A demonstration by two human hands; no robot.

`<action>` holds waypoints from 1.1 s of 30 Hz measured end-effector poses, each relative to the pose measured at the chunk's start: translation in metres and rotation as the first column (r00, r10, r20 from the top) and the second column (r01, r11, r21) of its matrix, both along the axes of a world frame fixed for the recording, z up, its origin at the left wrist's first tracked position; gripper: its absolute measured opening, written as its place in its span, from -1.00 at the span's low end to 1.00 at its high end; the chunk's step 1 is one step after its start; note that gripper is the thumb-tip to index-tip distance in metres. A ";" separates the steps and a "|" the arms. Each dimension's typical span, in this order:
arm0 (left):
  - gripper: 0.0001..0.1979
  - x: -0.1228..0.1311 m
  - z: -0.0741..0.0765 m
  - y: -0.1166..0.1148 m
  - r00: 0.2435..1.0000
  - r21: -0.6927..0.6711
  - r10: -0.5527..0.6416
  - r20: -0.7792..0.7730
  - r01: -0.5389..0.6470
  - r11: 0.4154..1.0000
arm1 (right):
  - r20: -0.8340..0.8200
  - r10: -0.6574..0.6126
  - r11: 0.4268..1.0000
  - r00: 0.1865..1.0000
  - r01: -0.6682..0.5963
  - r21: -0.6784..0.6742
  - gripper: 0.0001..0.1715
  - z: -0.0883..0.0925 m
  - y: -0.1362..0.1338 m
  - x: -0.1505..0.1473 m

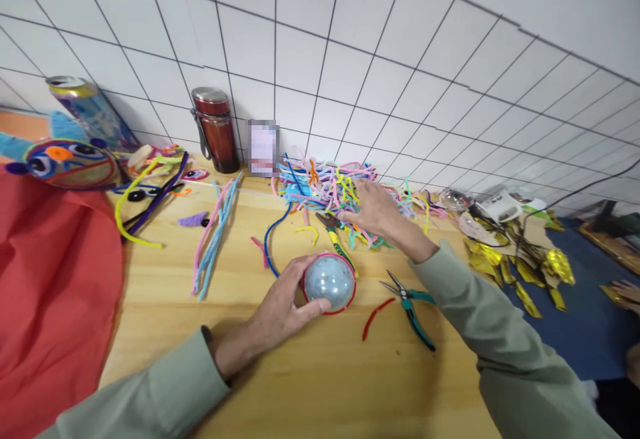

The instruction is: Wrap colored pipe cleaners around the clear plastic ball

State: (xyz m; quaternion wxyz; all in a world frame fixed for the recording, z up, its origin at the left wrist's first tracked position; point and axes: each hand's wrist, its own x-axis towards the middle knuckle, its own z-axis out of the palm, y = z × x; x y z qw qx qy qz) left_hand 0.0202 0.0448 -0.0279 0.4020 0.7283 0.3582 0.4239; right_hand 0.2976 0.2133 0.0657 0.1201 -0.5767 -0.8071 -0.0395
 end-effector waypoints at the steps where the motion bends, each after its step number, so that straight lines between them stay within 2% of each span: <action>1: -0.32 0.000 0.000 0.000 1.000 0.003 -0.002 -0.007 0.002 1.000 | 0.051 -0.015 1.000 0.999 0.015 -0.001 0.12 -0.006 -0.005 -0.007; 2: -0.32 0.000 0.000 0.001 1.000 0.004 -0.006 -0.012 0.006 1.000 | 0.080 -0.048 0.999 0.996 0.049 -0.002 0.09 -0.011 -0.007 -0.012; 4: -0.32 0.000 0.000 0.001 1.000 0.006 -0.012 -0.016 0.012 1.000 | 0.089 -0.140 0.990 0.986 0.141 -0.001 -0.18 -0.011 -0.002 -0.013; 6: -0.31 0.001 -0.002 0.001 1.000 0.009 -0.008 -0.012 0.009 1.000 | 0.071 -0.214 0.977 0.974 0.214 0.008 -0.45 0.001 0.010 -0.003; 7: -0.30 0.001 -0.002 0.001 1.000 0.008 -0.003 -0.011 0.003 1.000 | 0.061 -0.235 0.972 0.970 0.234 0.021 -0.51 0.009 0.018 0.003; 13: -0.30 0.003 -0.001 0.001 1.000 0.005 -0.003 -0.028 0.003 1.000 | -0.072 -0.232 0.965 0.970 0.238 0.108 -0.56 0.063 0.047 0.043; 18: -0.31 0.003 0.002 0.002 1.000 0.001 0.001 -0.014 -0.001 1.000 | -0.190 -0.248 0.958 0.950 0.269 0.097 -0.63 0.082 0.051 0.057; 22: -0.31 0.003 0.002 0.003 1.000 0.001 -0.007 -0.021 0.007 1.000 | -0.247 -0.227 0.970 0.942 0.240 0.024 -0.66 0.084 0.046 0.055; 28: -0.30 0.003 -0.001 0.003 1.000 0.017 0.008 -0.007 -0.008 1.000 | -0.396 -0.147 0.987 0.906 0.109 -0.116 -0.61 0.075 0.038 0.050; 33: -0.33 0.003 -0.002 0.002 1.000 0.020 0.006 -0.001 -0.006 1.000 | -0.461 -0.063 0.998 0.885 0.054 -0.033 -0.54 0.058 0.039 0.045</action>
